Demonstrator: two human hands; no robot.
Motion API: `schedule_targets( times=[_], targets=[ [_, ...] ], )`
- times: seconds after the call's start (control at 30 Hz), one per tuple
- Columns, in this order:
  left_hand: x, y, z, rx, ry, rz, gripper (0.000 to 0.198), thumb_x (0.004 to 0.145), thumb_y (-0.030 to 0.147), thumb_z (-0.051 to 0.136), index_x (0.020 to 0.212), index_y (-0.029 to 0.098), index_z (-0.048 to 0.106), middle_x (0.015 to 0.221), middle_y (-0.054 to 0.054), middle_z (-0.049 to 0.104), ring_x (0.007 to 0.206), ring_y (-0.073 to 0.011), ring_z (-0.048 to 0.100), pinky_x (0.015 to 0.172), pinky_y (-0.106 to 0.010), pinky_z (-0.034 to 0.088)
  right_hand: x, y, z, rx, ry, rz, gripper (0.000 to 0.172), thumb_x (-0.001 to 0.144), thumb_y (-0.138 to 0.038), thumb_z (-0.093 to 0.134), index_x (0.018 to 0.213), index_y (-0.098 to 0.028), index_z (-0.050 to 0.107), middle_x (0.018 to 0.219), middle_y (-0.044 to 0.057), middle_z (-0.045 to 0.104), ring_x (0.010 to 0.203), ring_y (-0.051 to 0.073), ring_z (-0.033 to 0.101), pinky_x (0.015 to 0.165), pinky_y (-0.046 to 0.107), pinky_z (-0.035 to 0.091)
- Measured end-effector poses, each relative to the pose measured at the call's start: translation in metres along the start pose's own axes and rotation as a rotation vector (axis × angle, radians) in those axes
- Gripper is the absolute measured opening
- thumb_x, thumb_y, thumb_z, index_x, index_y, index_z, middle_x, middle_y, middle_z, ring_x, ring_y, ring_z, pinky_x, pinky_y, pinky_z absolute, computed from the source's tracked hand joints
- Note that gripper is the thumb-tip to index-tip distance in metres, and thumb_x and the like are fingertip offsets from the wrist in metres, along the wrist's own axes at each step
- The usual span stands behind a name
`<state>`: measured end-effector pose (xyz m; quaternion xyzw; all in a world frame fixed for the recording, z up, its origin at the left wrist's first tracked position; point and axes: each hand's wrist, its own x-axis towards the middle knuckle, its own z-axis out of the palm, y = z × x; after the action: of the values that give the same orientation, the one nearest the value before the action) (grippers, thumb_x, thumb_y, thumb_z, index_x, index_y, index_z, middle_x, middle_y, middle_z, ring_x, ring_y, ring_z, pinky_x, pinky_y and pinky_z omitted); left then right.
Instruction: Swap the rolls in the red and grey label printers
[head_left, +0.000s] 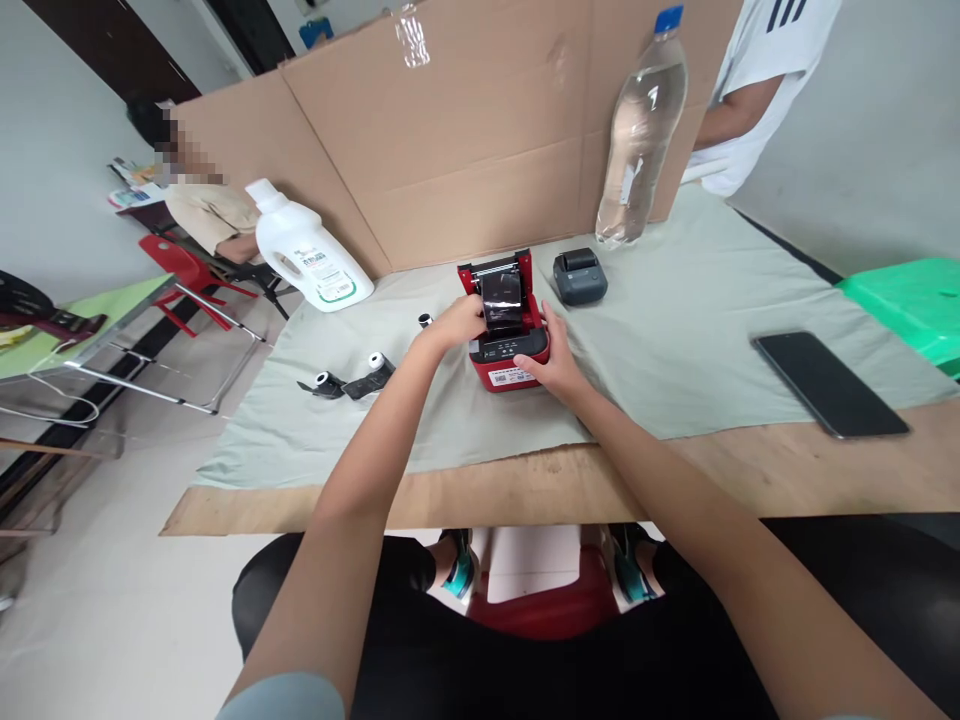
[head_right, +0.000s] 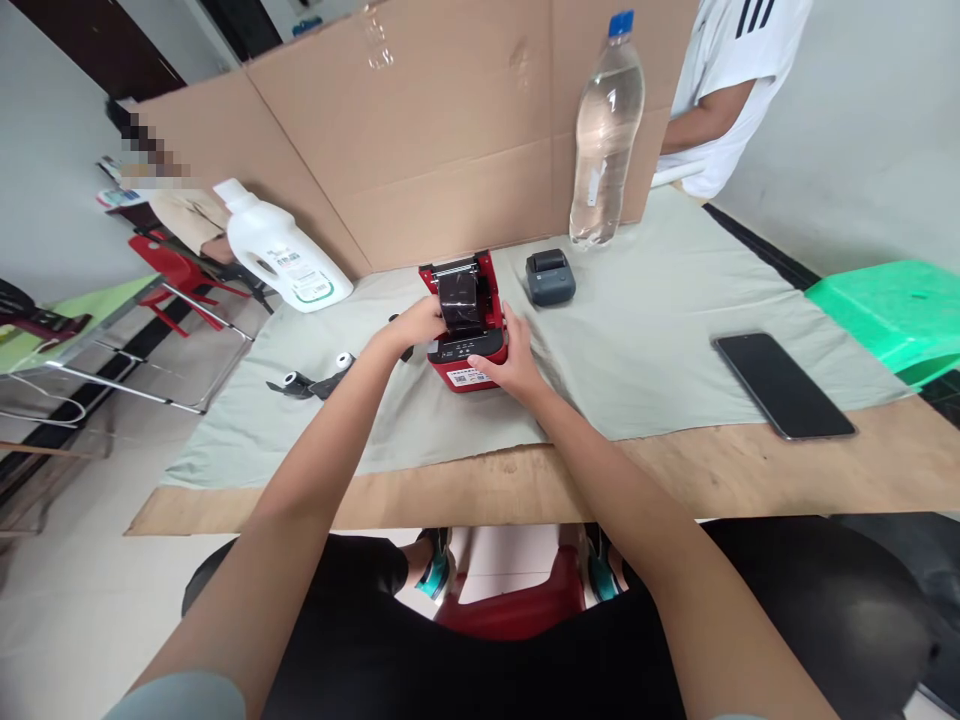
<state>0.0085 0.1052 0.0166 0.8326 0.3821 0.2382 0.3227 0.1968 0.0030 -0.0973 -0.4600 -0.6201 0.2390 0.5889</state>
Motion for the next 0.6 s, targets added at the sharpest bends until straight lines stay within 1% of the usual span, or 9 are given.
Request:
schedule_targets(
  times=[0.07, 0.1, 0.2, 0.33, 0.4, 0.5, 0.53, 0.6],
  targets=[
    [0.012, 0.002, -0.005, 0.14, -0.087, 0.006, 0.007, 0.066, 0.012, 0.067, 0.068, 0.019, 0.069, 0.079, -0.007, 0.076, 0.083, -0.0285, 0.069, 0.087, -0.042, 0.058, 0.0, -0.002, 0.0, 0.004, 0.005, 0.006, 0.12, 0.071, -0.084, 0.075, 0.167, -0.027, 0.031, 0.151, 0.017, 0.048, 0.15, 0.04, 0.04, 0.129, 0.065, 0.03],
    [0.017, 0.003, -0.006, 0.185, -0.11, 0.021, 0.007, 0.067, 0.013, 0.068, 0.069, 0.019, 0.069, 0.08, -0.008, 0.076, 0.084, -0.0297, 0.069, 0.089, -0.044, 0.057, 0.0, -0.003, 0.001, 0.009, 0.01, 0.009, 0.118, 0.071, -0.084, 0.076, 0.166, -0.027, 0.032, 0.151, 0.017, 0.048, 0.151, 0.041, 0.039, 0.129, 0.065, 0.03],
    [0.023, 0.005, -0.003, 0.269, -0.115, 0.065, 0.006, 0.069, 0.015, 0.073, 0.072, 0.02, 0.07, 0.078, -0.009, 0.076, 0.089, -0.0335, 0.07, 0.096, -0.047, 0.055, 0.0, -0.005, 0.002, 0.023, 0.027, 0.016, 0.114, 0.073, -0.081, 0.077, 0.164, -0.027, 0.035, 0.15, 0.016, 0.047, 0.149, 0.04, 0.041, 0.128, 0.065, 0.032],
    [0.027, 0.005, 0.003, 0.302, -0.125, 0.026, 0.021, 0.061, 0.013, 0.08, 0.077, 0.024, 0.073, 0.071, -0.006, 0.073, 0.091, -0.0358, 0.072, 0.098, -0.048, 0.053, 0.002, -0.002, 0.002, 0.017, 0.035, -0.007, 0.117, 0.073, -0.081, 0.077, 0.164, -0.021, 0.035, 0.147, 0.019, 0.048, 0.146, 0.04, 0.043, 0.128, 0.062, 0.032],
    [0.028, 0.006, 0.005, 0.305, -0.15, 0.024, 0.026, 0.059, 0.012, 0.08, 0.08, 0.024, 0.074, 0.074, -0.005, 0.075, 0.094, -0.0358, 0.073, 0.099, -0.048, 0.053, 0.003, -0.001, 0.001, 0.003, 0.026, -0.011, 0.118, 0.073, -0.083, 0.075, 0.165, -0.022, 0.034, 0.147, 0.019, 0.047, 0.146, 0.04, 0.043, 0.128, 0.063, 0.031],
    [0.025, 0.01, 0.002, 0.341, -0.191, 0.058, 0.027, 0.064, 0.015, 0.077, 0.09, 0.019, 0.076, 0.087, -0.009, 0.079, 0.097, -0.035, 0.073, 0.097, -0.048, 0.054, 0.003, -0.002, -0.001, -0.027, -0.001, 0.006, 0.117, 0.073, -0.084, 0.074, 0.165, -0.025, 0.032, 0.147, 0.018, 0.047, 0.146, 0.04, 0.043, 0.128, 0.062, 0.032],
    [0.021, 0.011, -0.001, 0.327, -0.186, 0.078, 0.028, 0.067, 0.018, 0.077, 0.094, 0.017, 0.076, 0.092, -0.01, 0.08, 0.097, -0.0341, 0.072, 0.096, -0.047, 0.055, 0.003, -0.003, -0.002, -0.032, -0.007, 0.014, 0.116, 0.074, -0.084, 0.074, 0.165, -0.025, 0.033, 0.147, 0.017, 0.047, 0.147, 0.04, 0.043, 0.128, 0.062, 0.032],
    [0.006, 0.013, -0.008, 0.22, -0.121, 0.109, 0.032, 0.071, 0.026, 0.079, 0.101, 0.014, 0.077, 0.097, -0.01, 0.08, 0.099, -0.0316, 0.072, 0.095, -0.043, 0.057, 0.002, -0.005, -0.002, -0.025, -0.006, 0.02, 0.113, 0.075, -0.082, 0.074, 0.165, -0.026, 0.034, 0.147, 0.017, 0.047, 0.147, 0.039, 0.042, 0.129, 0.06, 0.033]
  ],
)
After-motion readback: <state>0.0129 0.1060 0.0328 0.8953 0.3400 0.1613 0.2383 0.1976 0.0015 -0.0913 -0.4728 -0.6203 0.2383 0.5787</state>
